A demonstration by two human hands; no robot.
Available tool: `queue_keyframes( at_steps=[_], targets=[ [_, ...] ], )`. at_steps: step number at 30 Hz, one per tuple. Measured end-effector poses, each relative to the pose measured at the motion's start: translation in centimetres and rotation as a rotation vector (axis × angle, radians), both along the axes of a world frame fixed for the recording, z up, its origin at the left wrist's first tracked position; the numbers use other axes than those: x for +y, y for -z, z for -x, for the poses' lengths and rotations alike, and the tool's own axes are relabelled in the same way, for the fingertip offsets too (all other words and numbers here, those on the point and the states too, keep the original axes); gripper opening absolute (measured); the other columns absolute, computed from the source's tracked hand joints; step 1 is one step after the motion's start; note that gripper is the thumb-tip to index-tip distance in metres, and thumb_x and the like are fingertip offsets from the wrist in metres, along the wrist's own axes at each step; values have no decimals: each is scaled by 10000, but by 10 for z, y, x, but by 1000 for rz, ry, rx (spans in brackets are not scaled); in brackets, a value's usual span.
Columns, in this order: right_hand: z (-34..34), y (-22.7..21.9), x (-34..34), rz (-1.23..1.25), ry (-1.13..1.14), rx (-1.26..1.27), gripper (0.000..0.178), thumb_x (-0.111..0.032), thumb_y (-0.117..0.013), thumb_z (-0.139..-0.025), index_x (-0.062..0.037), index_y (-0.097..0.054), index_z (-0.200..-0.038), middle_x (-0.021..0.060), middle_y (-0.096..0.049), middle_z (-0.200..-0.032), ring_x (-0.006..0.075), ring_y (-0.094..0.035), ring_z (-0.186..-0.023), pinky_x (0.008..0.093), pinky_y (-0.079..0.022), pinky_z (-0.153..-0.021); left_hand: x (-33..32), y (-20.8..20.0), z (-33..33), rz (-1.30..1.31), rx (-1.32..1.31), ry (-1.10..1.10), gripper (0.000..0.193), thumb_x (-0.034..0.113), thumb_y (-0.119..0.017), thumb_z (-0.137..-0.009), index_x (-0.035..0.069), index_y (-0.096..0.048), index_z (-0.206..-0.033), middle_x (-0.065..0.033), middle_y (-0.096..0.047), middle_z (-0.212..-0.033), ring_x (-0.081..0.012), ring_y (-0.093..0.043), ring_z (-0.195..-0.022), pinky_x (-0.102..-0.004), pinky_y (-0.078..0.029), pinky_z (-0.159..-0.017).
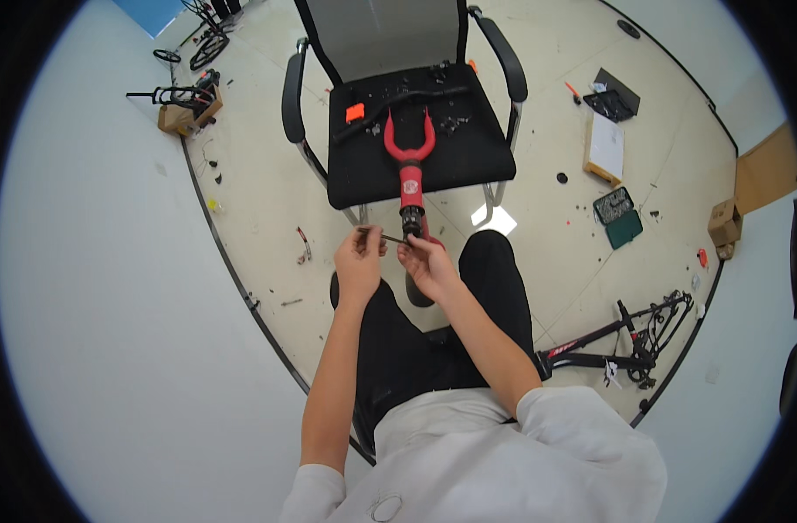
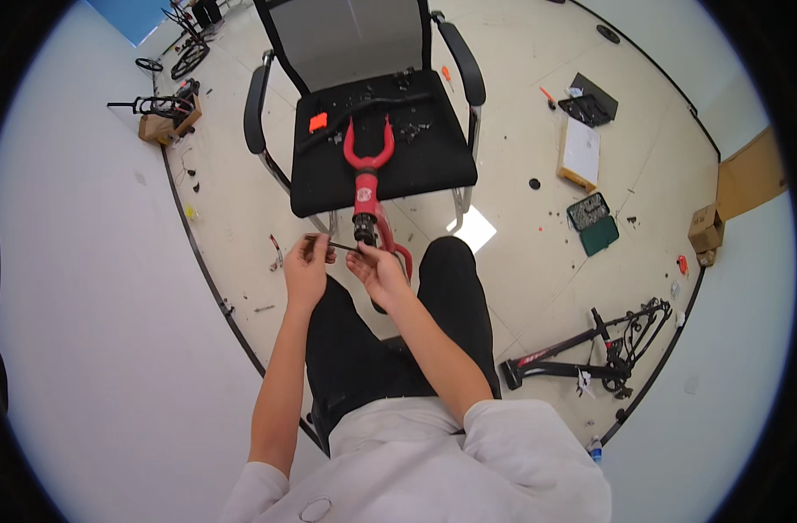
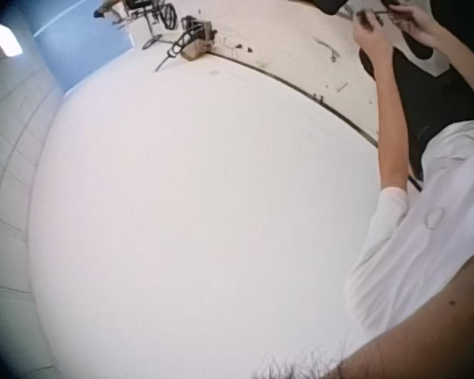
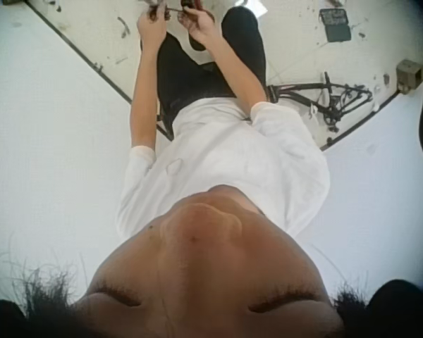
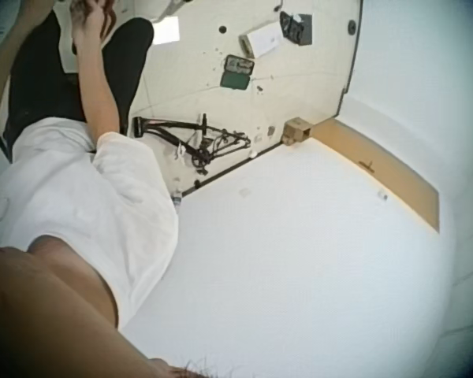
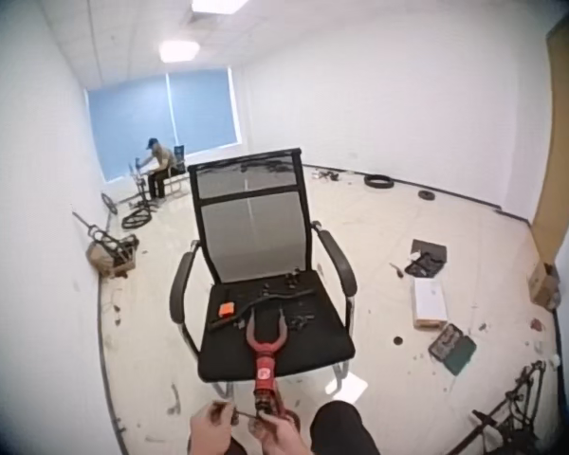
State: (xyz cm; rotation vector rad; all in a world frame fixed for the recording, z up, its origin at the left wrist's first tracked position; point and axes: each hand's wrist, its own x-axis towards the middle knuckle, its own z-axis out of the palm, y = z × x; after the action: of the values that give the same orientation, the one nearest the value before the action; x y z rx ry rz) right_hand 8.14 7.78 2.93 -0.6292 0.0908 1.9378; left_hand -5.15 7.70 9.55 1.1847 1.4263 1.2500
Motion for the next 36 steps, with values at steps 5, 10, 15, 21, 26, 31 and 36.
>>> queue_keyframes(
  at_steps=[5,10,15,21,26,31,36],
  targets=[
    [1,2,-1,81,26,229,89,-52,-563,-880,9,-542,-941,107,-616,-835,184,-631,-771,244,-535,-725,22,-28,-10,-163,488,163,179,150,-581,-872,-26,-591,-840,-91,-589,-626,-143,-560,-567,-292,-440,-553],
    [1,6,6,-4,14,72,98,-56,-581,-870,7,-545,-936,121,-614,-830,196,-631,-759,273,-543,-698,37,-19,9,61,358,135,237,168,-571,-880,-50,-602,-790,-115,-622,-655,-187,-614,-606,-301,-480,-575],
    [1,-4,6,-29,-69,-185,145,-122,-595,-874,-16,-509,-920,96,-607,-782,173,-616,-685,251,-536,-643,20,38,41,382,-394,14,248,193,-608,-879,-53,-575,-877,-105,-622,-745,-174,-623,-638,-289,-516,-583],
    [-3,-7,2,-86,-104,-397,206,-160,-666,-833,-8,-548,-908,80,-613,-757,160,-606,-636,250,-517,-604,-17,106,26,453,-215,-65,311,221,-629,-877,-47,-556,-1015,-111,-612,-818,-185,-626,-673,-295,-530,-601],
    [-7,9,3,-150,-53,-677,227,-161,-707,-800,25,-601,-875,47,-597,-688,111,-574,-589,228,-470,-533,-39,87,-40,530,10,103,308,240,-494,-945,-8,-543,-1120,-94,-636,-875,-159,-642,-685,-288,-527,-592],
    [-13,-20,-3,-409,-118,-1317,293,-230,-730,-760,42,-655,-840,67,-596,-612,125,-580,-597,254,-452,-551,-46,152,-83,83,198,305,429,205,-513,-906,28,-423,-1286,-122,-594,-1081,-236,-602,-951,-348,-488,-788],
    [-24,-28,0,-697,-160,-1752,344,-341,-702,-749,-6,-686,-821,134,-644,-698,244,-625,-633,323,-485,-611,-40,125,-95,59,116,256,410,180,-521,-890,12,-429,-1252,-145,-580,-1125,-259,-573,-1024,-363,-458,-844]
  ],
)
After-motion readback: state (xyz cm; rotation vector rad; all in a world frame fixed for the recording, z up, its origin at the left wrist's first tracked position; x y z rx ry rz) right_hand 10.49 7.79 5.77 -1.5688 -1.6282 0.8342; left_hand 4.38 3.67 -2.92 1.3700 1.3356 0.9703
